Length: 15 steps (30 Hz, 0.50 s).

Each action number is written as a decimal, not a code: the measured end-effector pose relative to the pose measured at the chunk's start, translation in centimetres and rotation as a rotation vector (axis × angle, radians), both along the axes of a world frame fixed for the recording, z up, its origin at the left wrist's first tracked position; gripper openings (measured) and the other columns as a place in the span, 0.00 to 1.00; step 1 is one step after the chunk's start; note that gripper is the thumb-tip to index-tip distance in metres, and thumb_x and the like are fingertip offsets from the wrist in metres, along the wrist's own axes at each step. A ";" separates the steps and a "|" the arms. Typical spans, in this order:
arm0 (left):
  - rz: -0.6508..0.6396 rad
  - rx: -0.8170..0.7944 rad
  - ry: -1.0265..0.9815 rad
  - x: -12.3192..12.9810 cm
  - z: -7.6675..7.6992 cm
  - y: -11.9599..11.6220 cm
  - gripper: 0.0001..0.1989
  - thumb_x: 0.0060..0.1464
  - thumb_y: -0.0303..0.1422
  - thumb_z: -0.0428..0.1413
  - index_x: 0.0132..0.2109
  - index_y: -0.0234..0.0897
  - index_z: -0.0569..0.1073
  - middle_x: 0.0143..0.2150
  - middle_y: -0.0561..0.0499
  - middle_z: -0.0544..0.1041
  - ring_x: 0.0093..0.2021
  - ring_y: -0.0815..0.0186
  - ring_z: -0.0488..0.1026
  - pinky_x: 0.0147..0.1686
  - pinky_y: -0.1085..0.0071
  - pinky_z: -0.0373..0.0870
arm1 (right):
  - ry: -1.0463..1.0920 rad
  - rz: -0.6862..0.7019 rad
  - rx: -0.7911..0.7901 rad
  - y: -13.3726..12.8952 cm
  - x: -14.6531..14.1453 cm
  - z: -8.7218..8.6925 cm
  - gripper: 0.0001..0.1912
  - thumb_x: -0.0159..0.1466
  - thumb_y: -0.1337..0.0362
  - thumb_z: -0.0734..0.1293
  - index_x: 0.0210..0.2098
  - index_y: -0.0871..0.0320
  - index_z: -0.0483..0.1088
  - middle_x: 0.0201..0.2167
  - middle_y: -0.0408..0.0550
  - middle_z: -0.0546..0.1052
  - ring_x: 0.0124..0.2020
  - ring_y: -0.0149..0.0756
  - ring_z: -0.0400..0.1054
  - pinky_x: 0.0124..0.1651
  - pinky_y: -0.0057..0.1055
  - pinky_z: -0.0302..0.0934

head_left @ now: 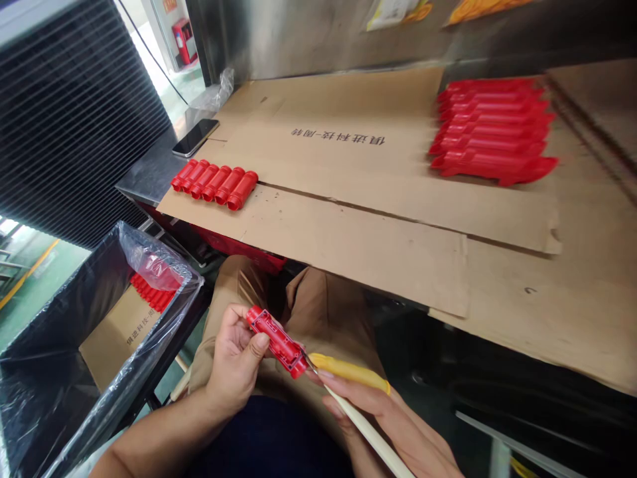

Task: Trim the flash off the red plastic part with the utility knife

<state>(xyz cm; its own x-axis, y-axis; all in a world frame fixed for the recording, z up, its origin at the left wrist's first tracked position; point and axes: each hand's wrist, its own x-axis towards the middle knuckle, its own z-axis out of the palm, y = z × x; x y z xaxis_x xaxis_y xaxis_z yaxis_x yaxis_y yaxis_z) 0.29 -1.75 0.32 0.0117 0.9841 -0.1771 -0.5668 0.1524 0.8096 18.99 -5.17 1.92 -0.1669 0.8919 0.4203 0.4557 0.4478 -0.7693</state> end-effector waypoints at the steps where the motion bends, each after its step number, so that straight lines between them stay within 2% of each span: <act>1: 0.000 0.006 0.002 0.0 0.0 0.0 0.15 0.60 0.39 0.67 0.44 0.40 0.68 0.41 0.53 0.80 0.39 0.66 0.81 0.45 0.62 0.83 | -0.004 0.006 -0.002 0.0 0.1 0.0 0.15 0.69 0.75 0.67 0.53 0.55 0.75 0.45 0.47 0.84 0.44 0.36 0.82 0.52 0.26 0.77; 6: -0.001 0.037 0.003 0.0 -0.1 0.1 0.14 0.61 0.38 0.66 0.45 0.40 0.69 0.40 0.54 0.80 0.37 0.67 0.81 0.43 0.64 0.82 | -0.025 0.030 0.005 -0.1 0.5 0.2 0.15 0.69 0.75 0.67 0.53 0.55 0.74 0.44 0.48 0.84 0.43 0.36 0.82 0.51 0.25 0.77; 9: -0.009 0.053 -0.004 -0.1 -0.1 0.2 0.14 0.61 0.37 0.66 0.45 0.41 0.68 0.40 0.54 0.79 0.33 0.70 0.81 0.41 0.66 0.82 | -0.051 0.025 -0.004 0.0 0.6 0.1 0.13 0.71 0.72 0.66 0.52 0.54 0.74 0.45 0.48 0.84 0.44 0.37 0.83 0.50 0.25 0.77; 12: 0.002 0.032 0.016 -0.2 -0.1 0.1 0.15 0.60 0.38 0.67 0.44 0.40 0.68 0.40 0.54 0.79 0.34 0.70 0.80 0.39 0.69 0.80 | -0.060 0.026 -0.023 0.4 0.8 0.1 0.11 0.72 0.69 0.65 0.52 0.53 0.75 0.45 0.48 0.84 0.43 0.37 0.83 0.51 0.27 0.78; 15: 0.035 0.012 0.066 -0.2 -0.1 0.1 0.16 0.59 0.38 0.68 0.43 0.39 0.69 0.38 0.55 0.78 0.35 0.71 0.77 0.38 0.74 0.77 | -0.025 0.074 -0.050 1.0 1.1 0.2 0.10 0.72 0.69 0.66 0.51 0.53 0.74 0.40 0.45 0.85 0.39 0.35 0.83 0.48 0.25 0.78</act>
<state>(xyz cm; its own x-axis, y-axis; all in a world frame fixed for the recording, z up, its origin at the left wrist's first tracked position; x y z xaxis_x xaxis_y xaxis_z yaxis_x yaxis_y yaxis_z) 0.10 -1.61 0.21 -0.0337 0.9859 -0.1641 -0.5171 0.1233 0.8470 20.09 -4.16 2.07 -0.2431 0.8967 0.3699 0.4423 0.4419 -0.7804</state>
